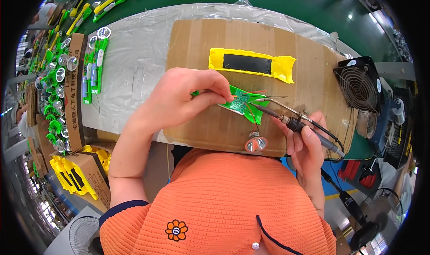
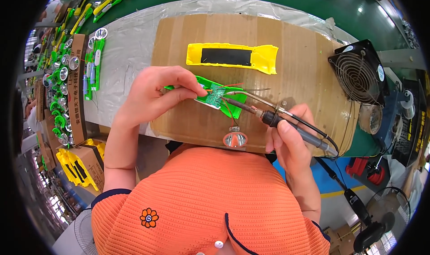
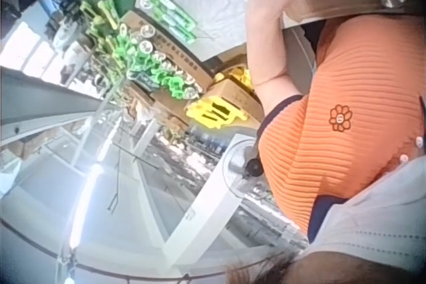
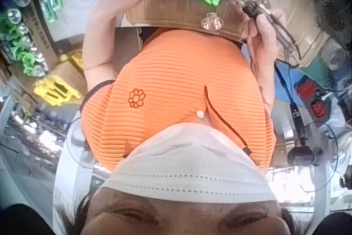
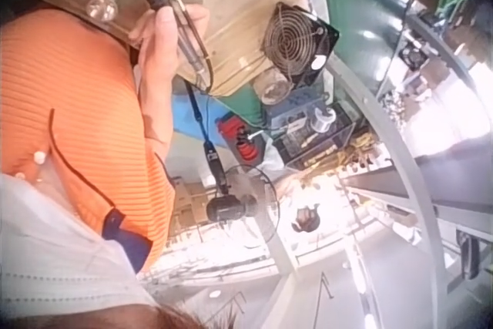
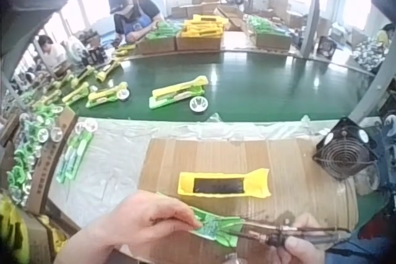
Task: Soldering electronic components and wires into yellow solar-powered flashlight casings on an assembly line.
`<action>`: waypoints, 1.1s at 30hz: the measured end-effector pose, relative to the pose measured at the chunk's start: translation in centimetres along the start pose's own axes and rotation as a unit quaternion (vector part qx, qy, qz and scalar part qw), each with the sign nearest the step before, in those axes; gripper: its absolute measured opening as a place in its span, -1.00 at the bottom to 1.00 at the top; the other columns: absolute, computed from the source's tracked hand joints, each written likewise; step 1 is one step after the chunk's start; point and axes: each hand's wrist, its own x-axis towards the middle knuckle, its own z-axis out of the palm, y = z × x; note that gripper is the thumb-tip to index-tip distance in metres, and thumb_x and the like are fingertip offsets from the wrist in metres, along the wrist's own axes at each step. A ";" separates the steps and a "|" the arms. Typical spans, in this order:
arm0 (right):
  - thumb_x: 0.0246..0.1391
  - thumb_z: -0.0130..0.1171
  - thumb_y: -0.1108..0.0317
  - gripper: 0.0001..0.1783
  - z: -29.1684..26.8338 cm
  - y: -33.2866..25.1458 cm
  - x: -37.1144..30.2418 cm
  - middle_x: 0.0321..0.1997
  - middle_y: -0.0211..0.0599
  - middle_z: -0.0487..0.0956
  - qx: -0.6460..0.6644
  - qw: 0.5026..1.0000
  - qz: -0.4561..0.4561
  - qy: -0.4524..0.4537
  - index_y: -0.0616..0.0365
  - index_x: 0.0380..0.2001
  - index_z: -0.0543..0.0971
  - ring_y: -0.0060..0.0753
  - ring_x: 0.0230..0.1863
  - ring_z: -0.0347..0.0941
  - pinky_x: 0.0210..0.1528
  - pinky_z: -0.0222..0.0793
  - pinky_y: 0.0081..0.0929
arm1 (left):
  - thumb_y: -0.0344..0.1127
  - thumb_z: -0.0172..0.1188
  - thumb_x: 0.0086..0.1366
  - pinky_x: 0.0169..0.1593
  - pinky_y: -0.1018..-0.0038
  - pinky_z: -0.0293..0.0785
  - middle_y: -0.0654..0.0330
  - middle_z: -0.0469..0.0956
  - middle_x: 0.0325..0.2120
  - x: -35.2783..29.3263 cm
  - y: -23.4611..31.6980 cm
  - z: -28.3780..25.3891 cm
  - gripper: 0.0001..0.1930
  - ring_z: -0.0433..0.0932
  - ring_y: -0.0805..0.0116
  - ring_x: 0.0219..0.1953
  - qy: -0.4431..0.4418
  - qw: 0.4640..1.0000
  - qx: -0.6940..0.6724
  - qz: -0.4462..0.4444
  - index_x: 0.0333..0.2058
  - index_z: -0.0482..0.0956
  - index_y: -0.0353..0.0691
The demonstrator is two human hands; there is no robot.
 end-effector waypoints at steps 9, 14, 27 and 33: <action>0.20 0.11 0.49 -0.80 0.7 0.0 0.2 -0.34 -0.15 0.55 -0.005 1.000 0.006 0.012 0.13 -0.22 0.28 -0.58 -0.63 0.28 -0.57 0.38 -0.49 | -0.50 0.39 0.11 -0.34 0.52 0.54 0.22 0.69 -0.44 0.5 0.8 0.6 -0.89 0.65 0.41 -0.39 0.015 0.998 0.056 -0.031 -0.35 0.72 -0.22; 0.20 0.14 0.50 -0.78 1.2 0.0 0.3 -0.42 -0.29 0.46 -0.011 1.000 0.003 0.014 0.15 -0.23 0.28 -0.56 -0.61 0.31 -0.57 0.39 -0.47 | -0.48 0.39 0.09 -0.32 0.46 0.55 0.21 0.68 -0.41 0.2 0.2 1.2 -0.85 0.64 0.30 -0.38 0.029 0.985 0.151 0.075 -0.32 0.74 -0.16; 0.18 0.14 0.56 -0.76 2.2 -0.7 0.3 -0.46 -0.29 0.46 -0.057 0.998 0.015 0.014 0.17 -0.25 0.26 -0.54 -0.60 0.36 -0.54 0.43 -0.47 | -0.51 0.34 0.07 -0.31 0.40 0.52 0.21 0.53 -0.27 0.0 1.4 2.8 -0.87 0.59 0.26 -0.37 0.049 0.968 0.242 0.046 -0.38 0.60 -0.22; 0.18 0.14 0.58 -0.79 2.7 -0.9 0.4 -0.50 -0.26 0.49 -0.091 0.995 0.023 0.016 0.20 -0.26 0.30 -0.56 -0.60 0.38 -0.53 0.42 -0.51 | -0.50 0.33 0.07 -0.32 0.39 0.52 0.21 0.51 -0.28 0.0 1.1 2.9 -0.88 0.58 0.24 -0.38 0.063 0.960 0.261 0.076 -0.40 0.60 -0.21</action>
